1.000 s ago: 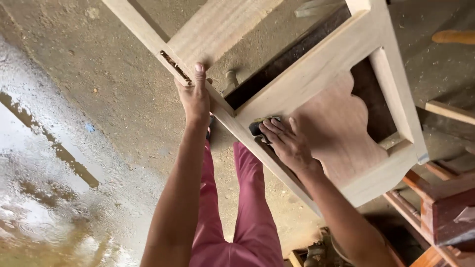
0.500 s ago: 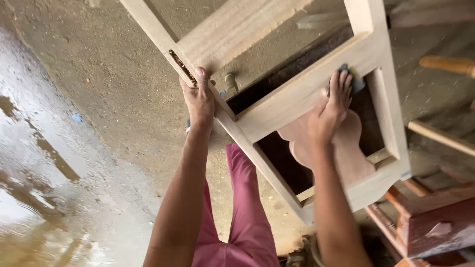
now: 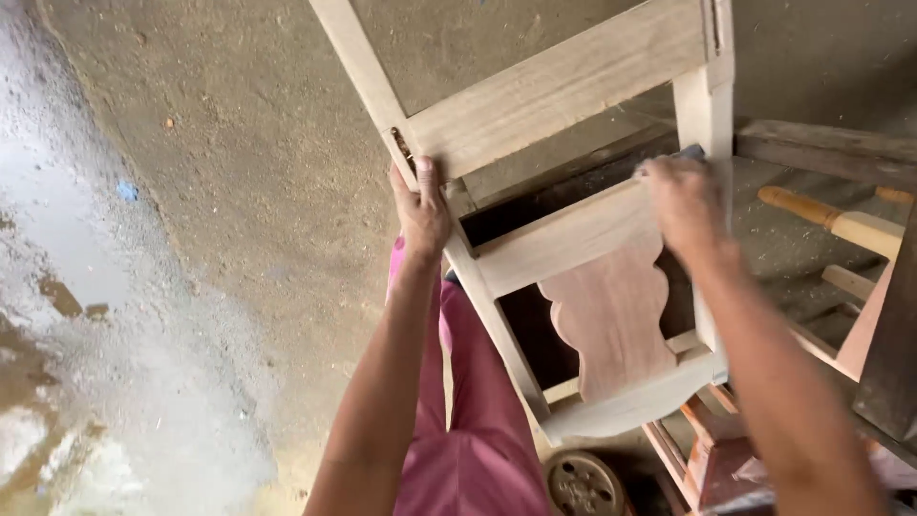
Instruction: The person sands a light-colored wooden chair frame using a sanding block. They work on the curved backrest, the legs, and the side rails, frequently repositioning the chair and adjusting their stance to reach different surfaces.
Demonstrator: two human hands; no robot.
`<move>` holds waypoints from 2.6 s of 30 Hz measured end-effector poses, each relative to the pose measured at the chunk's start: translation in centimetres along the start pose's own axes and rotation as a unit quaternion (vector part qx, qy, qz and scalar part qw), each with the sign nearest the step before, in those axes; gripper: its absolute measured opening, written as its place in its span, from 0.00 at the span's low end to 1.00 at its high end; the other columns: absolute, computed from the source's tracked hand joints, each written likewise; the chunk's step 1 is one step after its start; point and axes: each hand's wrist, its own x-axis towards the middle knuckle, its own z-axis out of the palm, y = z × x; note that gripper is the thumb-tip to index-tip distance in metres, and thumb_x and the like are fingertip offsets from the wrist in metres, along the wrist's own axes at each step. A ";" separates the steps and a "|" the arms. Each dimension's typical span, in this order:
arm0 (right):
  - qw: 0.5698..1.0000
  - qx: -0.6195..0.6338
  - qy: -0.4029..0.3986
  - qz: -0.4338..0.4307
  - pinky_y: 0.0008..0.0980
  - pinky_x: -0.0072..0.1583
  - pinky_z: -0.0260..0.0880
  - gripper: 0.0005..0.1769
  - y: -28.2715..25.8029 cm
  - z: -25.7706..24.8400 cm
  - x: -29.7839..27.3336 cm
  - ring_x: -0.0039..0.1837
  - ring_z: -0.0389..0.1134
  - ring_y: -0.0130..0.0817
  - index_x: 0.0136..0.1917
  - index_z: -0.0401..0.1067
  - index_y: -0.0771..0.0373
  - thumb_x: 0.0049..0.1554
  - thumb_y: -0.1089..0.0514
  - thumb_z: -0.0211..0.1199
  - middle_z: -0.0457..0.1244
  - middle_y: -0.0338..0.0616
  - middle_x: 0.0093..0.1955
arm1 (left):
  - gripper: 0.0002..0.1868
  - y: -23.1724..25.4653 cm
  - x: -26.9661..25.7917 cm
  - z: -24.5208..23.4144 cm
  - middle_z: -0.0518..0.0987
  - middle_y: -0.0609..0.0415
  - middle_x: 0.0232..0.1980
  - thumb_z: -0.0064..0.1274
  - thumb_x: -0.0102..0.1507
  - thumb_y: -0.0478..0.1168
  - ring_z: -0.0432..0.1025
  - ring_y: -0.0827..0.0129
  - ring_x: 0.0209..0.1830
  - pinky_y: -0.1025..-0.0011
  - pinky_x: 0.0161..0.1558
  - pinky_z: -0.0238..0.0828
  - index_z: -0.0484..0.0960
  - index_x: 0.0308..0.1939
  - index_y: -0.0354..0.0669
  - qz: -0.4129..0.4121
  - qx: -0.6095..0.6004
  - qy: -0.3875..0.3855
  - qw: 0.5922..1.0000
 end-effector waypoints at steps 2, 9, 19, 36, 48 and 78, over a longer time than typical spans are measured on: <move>0.998 -0.043 0.008 0.039 0.41 0.58 0.75 0.03 -7.0 2.7 0.4 0.48 0.74 0.41 0.46 0.76 0.60 0.56 0.62 0.66 0.69 0.44 0.38 | 0.36 0.1 0.4 -0.2 0.71 0.29 0.57 0.41 0.74 0.60 0.71 0.45 0.57 0.47 0.60 0.68 0.57 0.72 0.32 0.020 0.029 0.000 0.999; 0.992 -0.080 -0.096 -0.018 0.34 0.46 0.73 0.11 -14.3 -8.2 6.4 0.35 0.69 0.36 0.41 0.70 0.56 0.47 0.70 0.58 0.64 0.42 0.32 | 0.35 0.8 -0.3 0.2 0.65 0.29 0.69 0.43 0.74 0.55 0.61 0.40 0.73 0.45 0.74 0.54 0.54 0.77 0.37 -0.004 0.003 -0.031 0.999; 0.989 0.080 -0.121 -0.002 0.32 0.45 0.71 0.06 -19.8 -3.0 5.4 0.41 0.73 0.40 0.44 0.72 0.56 0.52 0.64 0.62 0.67 0.45 0.36 | 0.34 0.0 -0.7 -1.1 0.67 0.28 0.68 0.41 0.74 0.57 0.62 0.39 0.72 0.41 0.74 0.51 0.55 0.76 0.40 -0.044 0.022 -0.045 0.998; 0.978 0.198 -0.061 -0.030 0.48 0.74 0.59 0.32 -18.7 -4.4 3.6 0.71 0.64 0.52 0.65 0.68 0.64 0.45 0.70 0.57 0.66 0.60 0.65 | 0.33 0.7 -0.4 -1.3 0.66 0.28 0.69 0.43 0.74 0.57 0.62 0.38 0.72 0.42 0.72 0.54 0.56 0.75 0.42 -0.039 0.042 -0.041 0.998; 0.985 0.114 -0.005 0.132 0.46 0.72 0.62 0.37 -21.5 -3.4 2.9 0.69 0.67 0.52 0.70 0.69 0.65 0.46 0.74 0.60 0.66 0.58 0.68 | 0.32 -0.1 -0.5 -1.3 0.68 0.32 0.68 0.41 0.74 0.57 0.67 0.45 0.68 0.46 0.70 0.58 0.56 0.76 0.44 -0.026 0.030 -0.049 0.998; 0.868 -0.191 -0.051 0.455 0.38 0.69 0.68 0.37 -25.0 0.9 2.2 0.73 0.64 0.37 0.78 0.60 0.47 0.62 0.76 0.46 0.60 0.42 0.75 | 0.36 1.3 0.7 -1.3 0.73 0.34 0.56 0.40 0.73 0.67 0.71 0.55 0.48 0.51 0.55 0.69 0.60 0.71 0.44 -0.047 0.076 -0.029 0.996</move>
